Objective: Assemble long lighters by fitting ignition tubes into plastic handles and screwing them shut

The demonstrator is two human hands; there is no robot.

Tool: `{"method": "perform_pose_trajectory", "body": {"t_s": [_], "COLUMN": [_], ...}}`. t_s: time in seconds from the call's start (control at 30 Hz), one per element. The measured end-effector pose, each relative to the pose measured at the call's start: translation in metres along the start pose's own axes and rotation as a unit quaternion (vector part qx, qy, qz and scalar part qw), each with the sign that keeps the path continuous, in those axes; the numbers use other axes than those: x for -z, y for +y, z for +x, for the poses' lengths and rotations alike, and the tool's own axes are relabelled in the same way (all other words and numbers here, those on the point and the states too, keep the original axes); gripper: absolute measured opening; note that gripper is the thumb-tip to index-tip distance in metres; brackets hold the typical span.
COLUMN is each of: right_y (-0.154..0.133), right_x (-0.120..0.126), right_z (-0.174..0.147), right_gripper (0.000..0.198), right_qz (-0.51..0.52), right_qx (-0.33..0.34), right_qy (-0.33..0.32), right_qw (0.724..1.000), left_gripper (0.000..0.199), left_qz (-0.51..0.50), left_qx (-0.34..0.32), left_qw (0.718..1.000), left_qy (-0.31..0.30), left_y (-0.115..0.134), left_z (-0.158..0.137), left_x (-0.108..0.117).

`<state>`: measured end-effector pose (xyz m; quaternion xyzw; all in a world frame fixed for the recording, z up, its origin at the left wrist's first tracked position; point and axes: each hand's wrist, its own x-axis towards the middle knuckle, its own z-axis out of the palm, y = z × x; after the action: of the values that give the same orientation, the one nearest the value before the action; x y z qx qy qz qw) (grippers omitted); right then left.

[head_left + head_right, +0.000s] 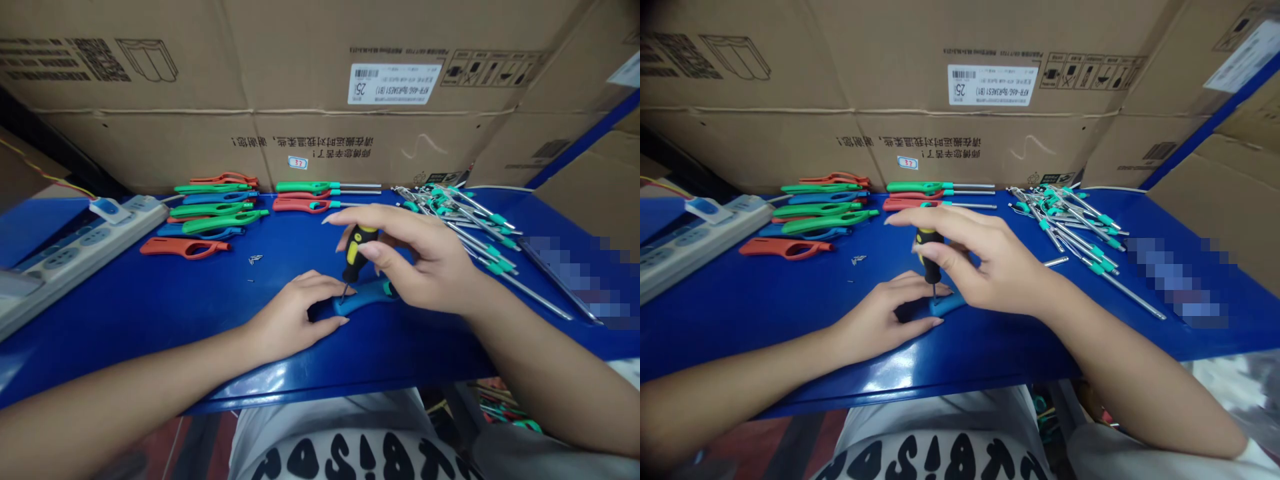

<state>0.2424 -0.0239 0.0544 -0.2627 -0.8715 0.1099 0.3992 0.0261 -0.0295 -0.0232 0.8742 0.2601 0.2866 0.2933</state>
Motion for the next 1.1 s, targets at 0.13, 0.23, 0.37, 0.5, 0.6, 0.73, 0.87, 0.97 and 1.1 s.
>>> {"method": "perform_pose_trajectory", "body": {"t_s": [0.13,0.23,0.37,0.5,0.6,0.73,0.87,0.97,1.1], "right_y": [0.0054,0.0037,0.0013,0.0062,0.0083,0.0043,0.0034,0.0063,0.0059], "right_x": [-0.0029,-0.0041,-0.0041,-0.0051,-0.0060,-0.0060,-0.0049,-0.0048,-0.0061], "right_z": [-0.0010,-0.0023,-0.0015,-0.0008,-0.0021,-0.0027,-0.0005,-0.0009,-0.0036], "right_gripper": [0.022,0.031,0.041,0.019,0.015,0.035,0.025,0.011,0.023], "right_qz": [-0.117,-0.094,0.039,-0.046,-0.117,-0.013,0.031,-0.071,-0.107], "right_qx": [0.065,0.049,-0.021,0.036,0.094,0.001,-0.002,0.085,0.083], "right_qy": [0.083,0.070,-0.001,0.091,0.127,0.047,0.038,0.110,0.081], "right_qw": [0.988,0.992,0.999,0.994,0.981,0.999,0.999,0.988,0.988], "left_gripper": [0.033,0.034,0.034,0.034,0.034,0.034,0.035,0.034,0.034], "left_qz": [0.001,-0.003,-0.004,-0.001,0.000,-0.005,-0.001,0.001,-0.004], "left_qx": [-0.005,-0.005,-0.003,-0.003,-0.001,0.000,0.003,0.002,0.009], "left_qw": [1.000,1.000,1.000,1.000,1.000,1.000,1.000,1.000,1.000], "left_qy": [0.010,0.006,-0.001,0.003,0.007,0.001,0.002,0.006,0.001], "left_y": [-0.0027,-0.0023,-0.0005,-0.0014,-0.0025,-0.0022,-0.0015,-0.0012,0.0004], "left_z": [-0.0007,-0.0003,0.0002,-0.0012,-0.0014,-0.0001,-0.0003,-0.0009,0.0001], "left_x": [-0.0020,-0.0015,-0.0006,-0.0016,-0.0021,-0.0015,-0.0016,-0.0020,-0.0007]}}
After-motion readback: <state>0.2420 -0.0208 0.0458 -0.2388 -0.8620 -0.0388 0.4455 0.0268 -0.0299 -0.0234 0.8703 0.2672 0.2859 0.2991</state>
